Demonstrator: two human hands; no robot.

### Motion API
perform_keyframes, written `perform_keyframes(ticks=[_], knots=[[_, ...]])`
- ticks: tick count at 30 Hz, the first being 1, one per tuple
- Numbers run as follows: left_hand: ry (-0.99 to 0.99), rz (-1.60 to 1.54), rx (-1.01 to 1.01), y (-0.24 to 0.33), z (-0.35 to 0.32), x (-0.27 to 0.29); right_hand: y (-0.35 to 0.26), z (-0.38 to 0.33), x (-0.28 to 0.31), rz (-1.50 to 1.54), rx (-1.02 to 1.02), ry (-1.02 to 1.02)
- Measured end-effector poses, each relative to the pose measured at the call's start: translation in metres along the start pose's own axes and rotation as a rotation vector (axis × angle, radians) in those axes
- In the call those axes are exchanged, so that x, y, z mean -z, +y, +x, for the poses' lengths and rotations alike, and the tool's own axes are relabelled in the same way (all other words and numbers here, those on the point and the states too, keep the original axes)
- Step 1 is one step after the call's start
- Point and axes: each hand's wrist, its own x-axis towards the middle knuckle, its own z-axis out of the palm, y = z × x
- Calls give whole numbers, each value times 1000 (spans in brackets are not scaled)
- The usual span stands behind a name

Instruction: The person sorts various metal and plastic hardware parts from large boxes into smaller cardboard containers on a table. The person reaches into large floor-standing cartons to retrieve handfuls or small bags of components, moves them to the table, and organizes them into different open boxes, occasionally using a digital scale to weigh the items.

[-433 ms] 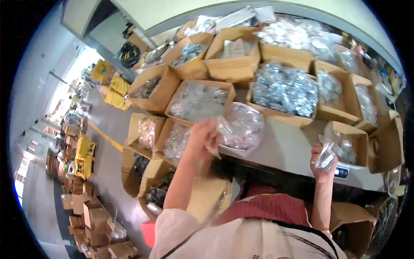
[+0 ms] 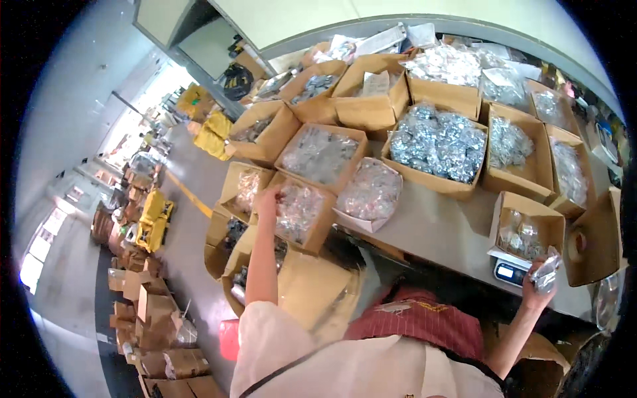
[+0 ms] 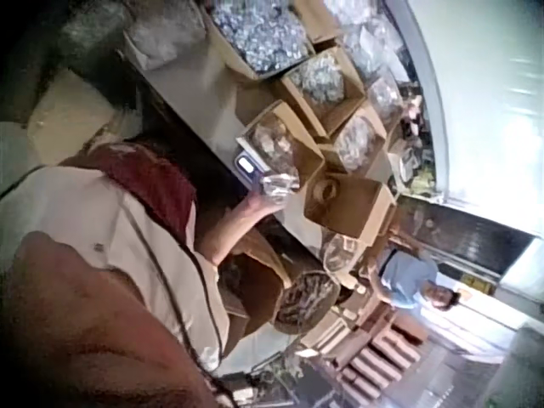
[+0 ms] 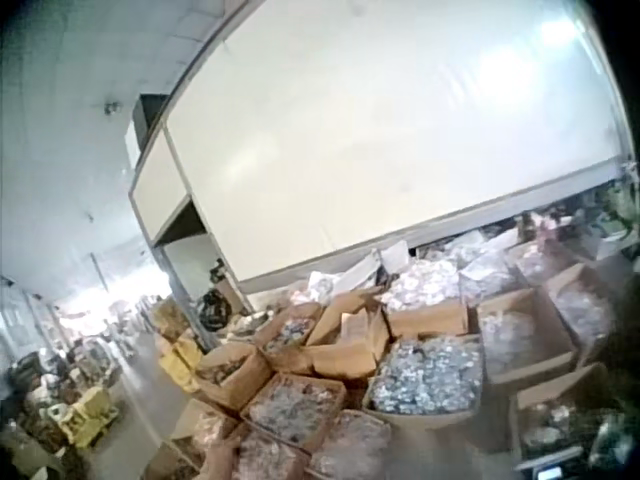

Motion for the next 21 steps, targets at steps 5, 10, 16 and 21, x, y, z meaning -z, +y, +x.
perform_keyframes(ticks=[5, 10, 16, 21], knots=[[34, 134, -158, -2, 13, 33, -1, 7, 15, 90, -33, 147], [-103, 586, -11, -9, 20, 0, -9, 6, 32, -171, -5, 87], [-336, 1216, -371, -78, 37, -36, -7, 27, 91, -253, 45, 100], [-232, 1159, -368, -102, 80, -6, -4, 25, 80, -75, -27, 79]])
